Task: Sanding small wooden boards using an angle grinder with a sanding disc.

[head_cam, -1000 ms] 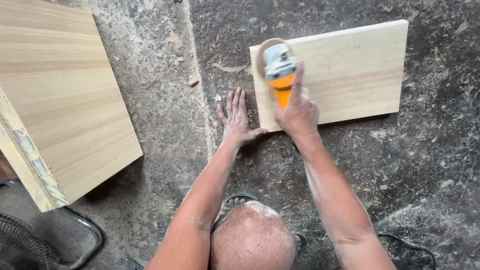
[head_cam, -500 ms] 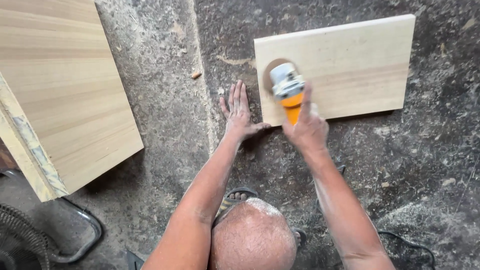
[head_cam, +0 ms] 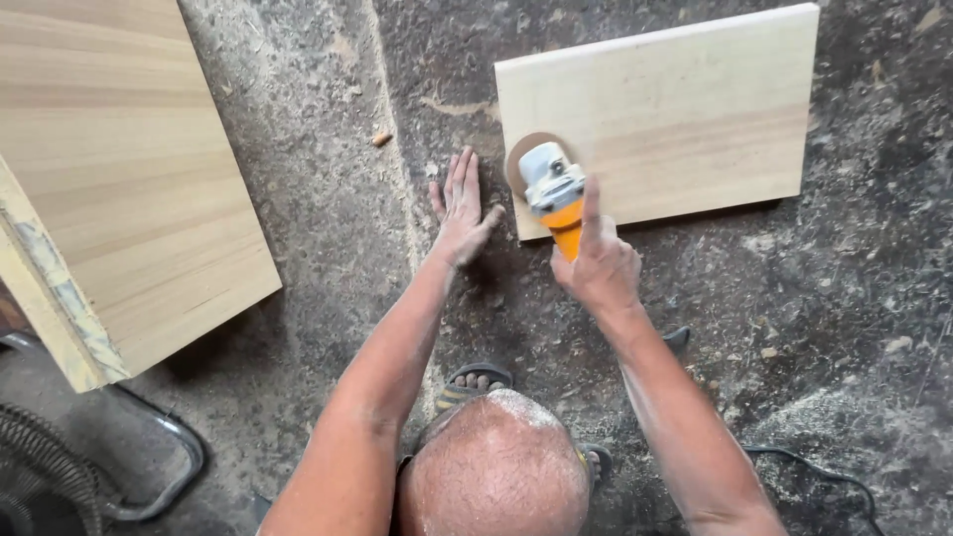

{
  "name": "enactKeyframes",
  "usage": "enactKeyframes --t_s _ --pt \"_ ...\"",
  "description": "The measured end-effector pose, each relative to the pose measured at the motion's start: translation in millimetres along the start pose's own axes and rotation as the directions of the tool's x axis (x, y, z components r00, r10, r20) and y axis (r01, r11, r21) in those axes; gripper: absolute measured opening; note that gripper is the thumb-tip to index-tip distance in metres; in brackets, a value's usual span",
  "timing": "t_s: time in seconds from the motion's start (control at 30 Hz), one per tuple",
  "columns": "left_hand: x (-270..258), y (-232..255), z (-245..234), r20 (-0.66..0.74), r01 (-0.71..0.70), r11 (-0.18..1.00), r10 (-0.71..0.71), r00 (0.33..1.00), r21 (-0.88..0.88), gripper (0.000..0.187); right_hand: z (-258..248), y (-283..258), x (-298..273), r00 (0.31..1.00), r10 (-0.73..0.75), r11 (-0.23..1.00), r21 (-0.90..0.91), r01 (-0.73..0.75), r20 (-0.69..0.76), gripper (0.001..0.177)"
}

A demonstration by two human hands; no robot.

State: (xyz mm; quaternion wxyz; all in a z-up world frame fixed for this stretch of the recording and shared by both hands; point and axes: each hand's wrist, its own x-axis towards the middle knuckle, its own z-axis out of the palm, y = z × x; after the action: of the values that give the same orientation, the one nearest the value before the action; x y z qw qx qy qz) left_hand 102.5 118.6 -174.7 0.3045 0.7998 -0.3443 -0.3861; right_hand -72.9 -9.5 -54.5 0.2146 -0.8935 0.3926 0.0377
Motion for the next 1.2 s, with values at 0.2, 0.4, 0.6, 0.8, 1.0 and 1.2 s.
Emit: enactKeyframes --t_s 0.2,0.4,0.6,0.8,1.0,1.2 --pt "-2.8 -21.1 10.8 -0.040 0.009 0.991 -0.015 0.999 -0.131 0.097 -12.5 -4.5 -15.7 1.000 -0.009 1.000 0.018 0.009 -0.018 0.099" --pt "23.7 16.4 -59.9 -0.359 -0.123 0.952 0.015 0.933 -0.280 0.097 13.9 3.1 -40.3 0.997 -0.044 0.999 -0.027 0.046 0.067 0.103" --pt "83.8 37.5 -86.5 -0.282 -0.180 0.979 0.199 0.938 0.093 0.053 6.3 11.5 -55.5 0.986 0.101 0.995 -0.001 -0.101 0.133 0.113" --pt "115.3 49.8 -72.1 -0.124 -0.140 0.898 0.209 0.970 0.418 0.069 10.5 27.9 -72.6 0.987 0.084 0.995 -0.061 -0.077 0.138 0.115" --pt "95.2 11.3 -60.2 -0.304 -0.029 0.977 0.095 0.948 0.213 0.049 14.1 44.7 -85.1 0.996 0.028 1.000 -0.002 -0.028 0.086 0.110" --pt "86.6 -4.1 -79.5 -0.207 0.067 0.955 -0.005 0.978 0.290 0.055 8.0 25.0 -68.9 0.993 0.087 0.995 0.045 -0.090 0.077 0.106"
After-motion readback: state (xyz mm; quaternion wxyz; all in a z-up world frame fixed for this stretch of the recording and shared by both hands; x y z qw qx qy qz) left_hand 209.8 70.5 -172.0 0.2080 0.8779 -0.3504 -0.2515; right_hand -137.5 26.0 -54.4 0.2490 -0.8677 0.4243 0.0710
